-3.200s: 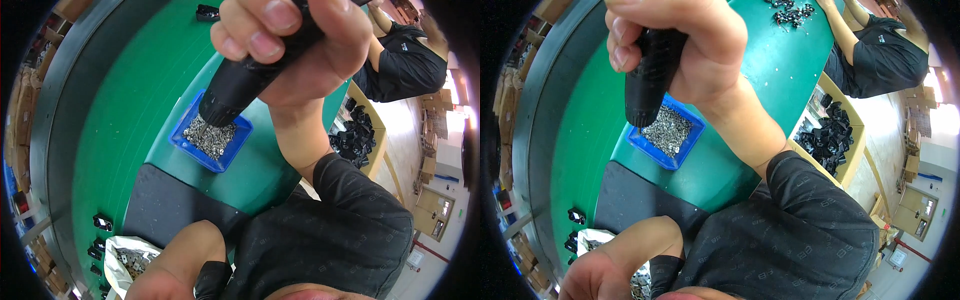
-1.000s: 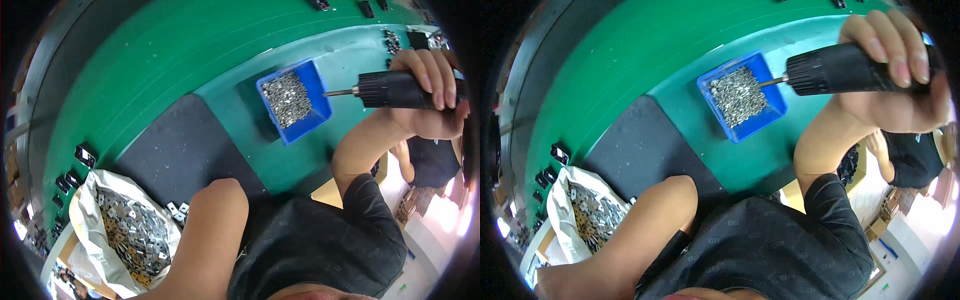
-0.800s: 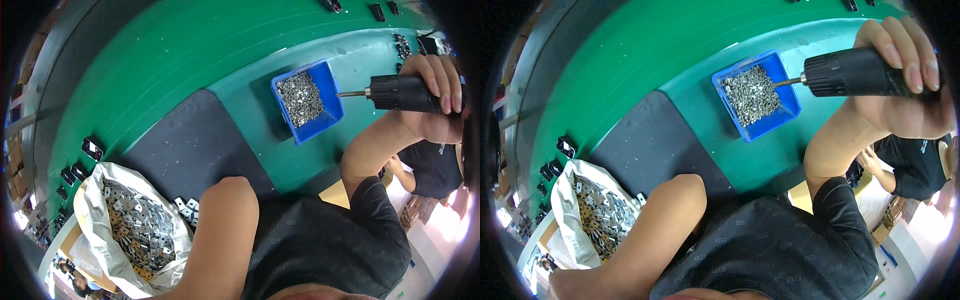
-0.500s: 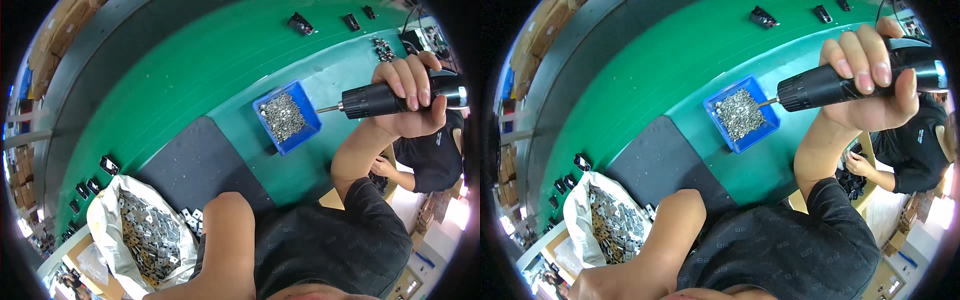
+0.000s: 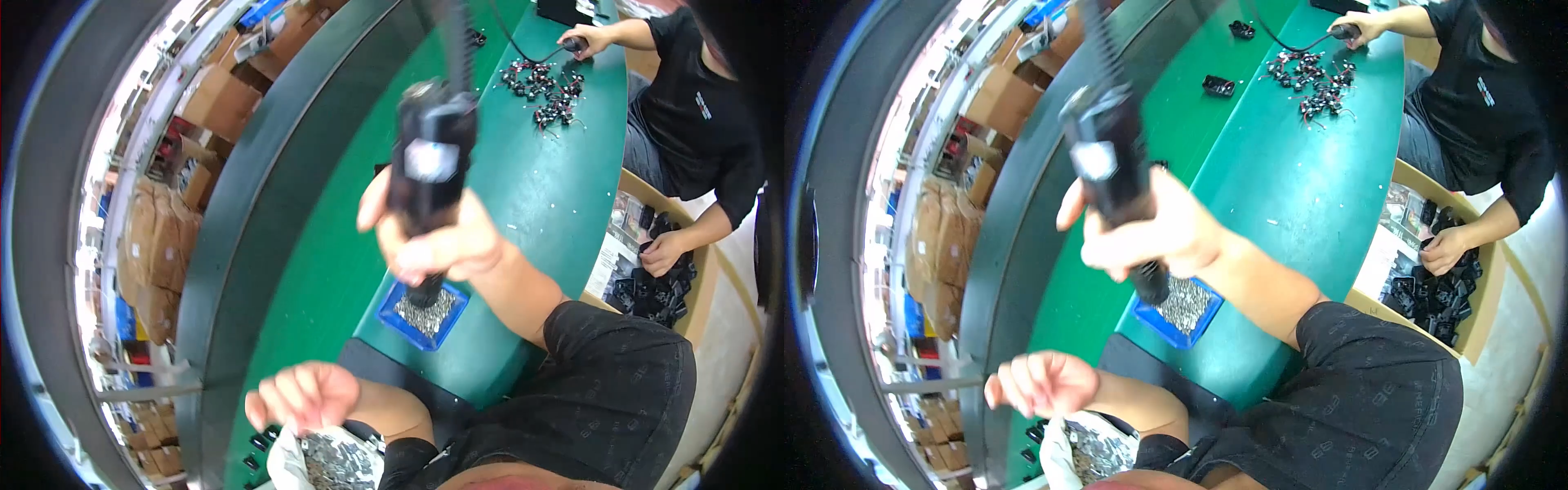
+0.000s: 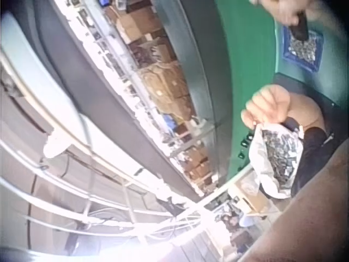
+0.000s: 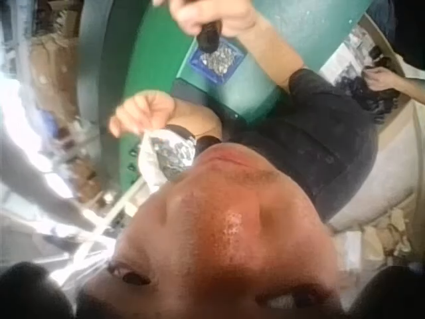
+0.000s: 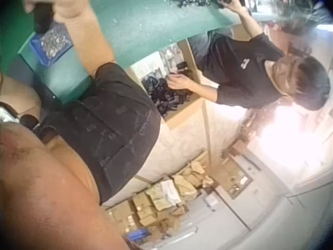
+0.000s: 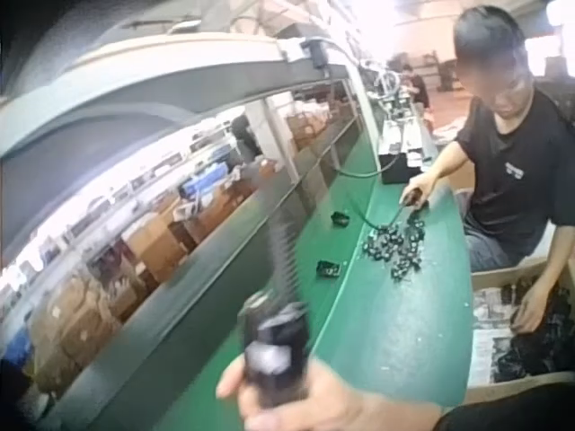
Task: The person assembles small electronic components by driving fasteners and screws into a plastic casing with an electric screwdriver.
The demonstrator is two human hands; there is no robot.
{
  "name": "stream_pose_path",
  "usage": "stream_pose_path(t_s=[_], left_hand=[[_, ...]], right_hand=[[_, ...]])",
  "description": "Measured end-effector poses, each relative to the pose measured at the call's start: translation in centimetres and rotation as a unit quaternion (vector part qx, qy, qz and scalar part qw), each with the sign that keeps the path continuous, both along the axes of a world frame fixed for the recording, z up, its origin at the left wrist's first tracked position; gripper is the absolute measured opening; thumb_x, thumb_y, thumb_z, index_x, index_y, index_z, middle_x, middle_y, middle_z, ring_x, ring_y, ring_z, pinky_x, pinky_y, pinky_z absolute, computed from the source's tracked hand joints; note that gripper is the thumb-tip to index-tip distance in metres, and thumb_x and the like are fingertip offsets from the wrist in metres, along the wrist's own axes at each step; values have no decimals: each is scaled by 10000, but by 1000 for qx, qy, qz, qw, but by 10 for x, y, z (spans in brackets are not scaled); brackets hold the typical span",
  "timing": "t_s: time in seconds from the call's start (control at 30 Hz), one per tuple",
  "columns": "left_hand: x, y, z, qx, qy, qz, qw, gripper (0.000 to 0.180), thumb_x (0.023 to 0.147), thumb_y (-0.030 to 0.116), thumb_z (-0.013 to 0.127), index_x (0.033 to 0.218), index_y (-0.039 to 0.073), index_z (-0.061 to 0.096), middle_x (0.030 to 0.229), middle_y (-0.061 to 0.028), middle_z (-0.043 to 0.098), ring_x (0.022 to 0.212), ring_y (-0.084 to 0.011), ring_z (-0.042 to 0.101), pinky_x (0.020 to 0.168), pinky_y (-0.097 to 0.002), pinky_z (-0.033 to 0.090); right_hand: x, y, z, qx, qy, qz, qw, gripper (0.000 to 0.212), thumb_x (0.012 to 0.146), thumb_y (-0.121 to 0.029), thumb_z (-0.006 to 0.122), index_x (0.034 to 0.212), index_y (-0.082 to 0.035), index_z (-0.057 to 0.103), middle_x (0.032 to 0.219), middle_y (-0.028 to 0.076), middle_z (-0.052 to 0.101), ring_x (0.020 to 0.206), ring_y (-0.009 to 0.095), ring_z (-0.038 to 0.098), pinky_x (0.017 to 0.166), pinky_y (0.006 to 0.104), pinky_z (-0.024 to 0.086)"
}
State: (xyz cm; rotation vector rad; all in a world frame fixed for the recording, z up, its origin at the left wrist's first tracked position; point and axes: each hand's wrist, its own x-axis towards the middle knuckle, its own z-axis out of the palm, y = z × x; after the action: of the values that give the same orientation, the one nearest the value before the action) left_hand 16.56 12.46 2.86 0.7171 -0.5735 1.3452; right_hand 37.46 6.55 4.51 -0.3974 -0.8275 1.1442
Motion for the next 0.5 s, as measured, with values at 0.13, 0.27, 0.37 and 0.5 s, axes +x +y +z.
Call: stream_pose_path(t_s=[0.13,0.27,0.37,0.5], left_hand=[[54,36,-39,129,420,476,762,203,867,28,603,1063,23,553,972,-69,589,733,-148,554,636,-239,461],[105,68,-65,108,639,246,721,667,816,229,714,1365,-6,417,1236,-179,531,1131,-295,530,948,-372,455],[150,124,-109,316,781,299,448,956,747,341,773,1430,-76,249,1338,-257,434,1238,-405,429,1055,-433,369],[202,137,-132,367,775,287,426,1126,693,420,800,1445,-98,142,1408,-326,316,1273,-461,375,1065,-474,341]], right_hand=[[-4,-1,3,8,75,80,994,431,722,17,702,1113,50,524,739,54,605,656,103,598,611,253,485],[-5,9,1,57,39,92,993,365,734,-99,760,1040,-18,579,759,29,594,666,95,591,618,243,457],[-4,9,7,61,69,116,989,366,741,-120,767,1040,-23,580,779,-13,539,674,68,516,631,228,419],[-3,11,3,39,106,170,979,373,753,-3,708,1091,2,550,754,15,543,685,72,525,619,237,422]])
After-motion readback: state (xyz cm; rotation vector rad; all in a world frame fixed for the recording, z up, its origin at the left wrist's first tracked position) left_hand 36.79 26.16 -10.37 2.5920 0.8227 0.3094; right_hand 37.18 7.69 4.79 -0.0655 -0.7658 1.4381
